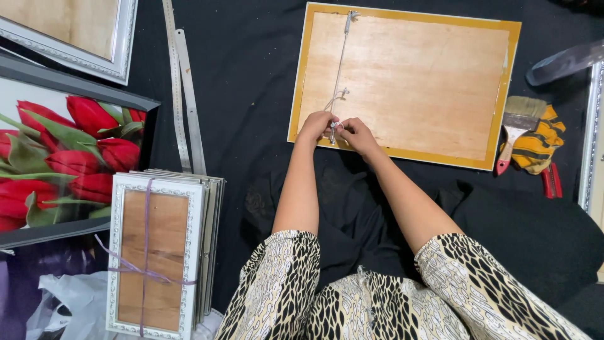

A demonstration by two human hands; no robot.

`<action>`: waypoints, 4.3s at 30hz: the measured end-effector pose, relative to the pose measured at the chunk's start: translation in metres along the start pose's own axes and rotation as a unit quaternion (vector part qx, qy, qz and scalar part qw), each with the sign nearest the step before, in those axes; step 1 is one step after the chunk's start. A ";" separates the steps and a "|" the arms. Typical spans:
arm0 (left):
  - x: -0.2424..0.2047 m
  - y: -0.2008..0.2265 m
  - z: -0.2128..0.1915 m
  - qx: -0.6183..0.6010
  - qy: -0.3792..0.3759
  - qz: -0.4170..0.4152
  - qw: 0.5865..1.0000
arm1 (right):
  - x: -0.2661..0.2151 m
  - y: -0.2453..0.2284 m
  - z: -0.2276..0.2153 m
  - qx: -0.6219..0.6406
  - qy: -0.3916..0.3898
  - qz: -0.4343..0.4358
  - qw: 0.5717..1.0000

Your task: Brushing the back of a picture frame and tying a hanging string to the mounting hardware.

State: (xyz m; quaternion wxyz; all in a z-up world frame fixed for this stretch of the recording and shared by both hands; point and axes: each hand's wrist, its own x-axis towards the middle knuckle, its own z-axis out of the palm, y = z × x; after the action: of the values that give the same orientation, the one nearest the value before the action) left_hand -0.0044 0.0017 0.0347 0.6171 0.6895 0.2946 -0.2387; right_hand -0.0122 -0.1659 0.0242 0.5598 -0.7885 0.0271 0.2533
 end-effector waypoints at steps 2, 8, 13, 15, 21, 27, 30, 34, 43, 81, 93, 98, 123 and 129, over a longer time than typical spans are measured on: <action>-0.004 0.002 -0.003 -0.002 0.001 0.007 1.000 | -0.011 -0.011 -0.003 0.058 0.003 0.045 0.997; -0.012 0.001 -0.001 -0.041 -0.034 0.051 0.997 | -0.014 -0.014 -0.019 0.338 0.020 0.126 0.932; -0.017 0.001 -0.003 -0.055 -0.075 0.079 0.993 | 0.010 0.001 -0.034 0.363 0.061 0.122 0.922; -0.016 0.000 -0.003 -0.064 -0.103 0.095 0.988 | 0.007 -0.022 -0.042 0.347 0.099 0.090 0.928; -0.021 0.009 -0.007 -0.049 -0.021 0.057 0.997 | -0.018 -0.118 -0.047 0.306 0.102 -0.027 0.946; 0.014 -0.017 0.001 -0.046 0.032 0.046 0.997 | -0.051 -0.162 -0.039 0.115 0.069 -0.096 0.986; 0.011 -0.010 0.002 -0.046 0.027 0.036 0.998 | -0.019 -0.109 -0.027 0.106 0.132 0.009 0.986; 0.013 -0.015 0.005 -0.062 0.040 0.037 0.997 | 0.014 -0.028 -0.010 0.084 0.102 0.070 0.989; -0.009 0.010 0.000 -0.044 0.009 0.030 0.999 | -0.025 -0.068 -0.002 0.174 -0.056 0.073 0.980; -0.029 0.037 -0.035 -0.507 -0.128 0.192 0.830 | -0.067 -0.099 0.013 -0.117 -0.213 -0.116 0.963; -0.049 0.051 -0.054 -0.557 -0.014 0.240 0.795 | -0.044 0.034 0.005 -0.467 -0.267 0.041 0.842; -0.052 0.055 -0.063 -0.565 -0.016 0.233 0.791 | -0.025 0.029 -0.036 -0.494 -0.293 0.107 0.811; -0.019 0.031 -0.078 -0.374 0.220 0.185 0.882 | -0.060 -0.068 -0.045 -0.486 -0.123 -0.034 0.864; -0.081 0.099 -0.076 -0.081 0.417 0.434 0.795 | -0.062 -0.008 -0.052 -0.515 -0.011 -0.043 0.856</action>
State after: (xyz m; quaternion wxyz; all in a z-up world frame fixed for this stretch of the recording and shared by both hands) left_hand 0.0049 0.0618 0.1706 0.5270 0.7250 0.2117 0.3896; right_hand -0.0450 -0.2244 0.0705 0.0850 -0.9617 -0.1473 0.2149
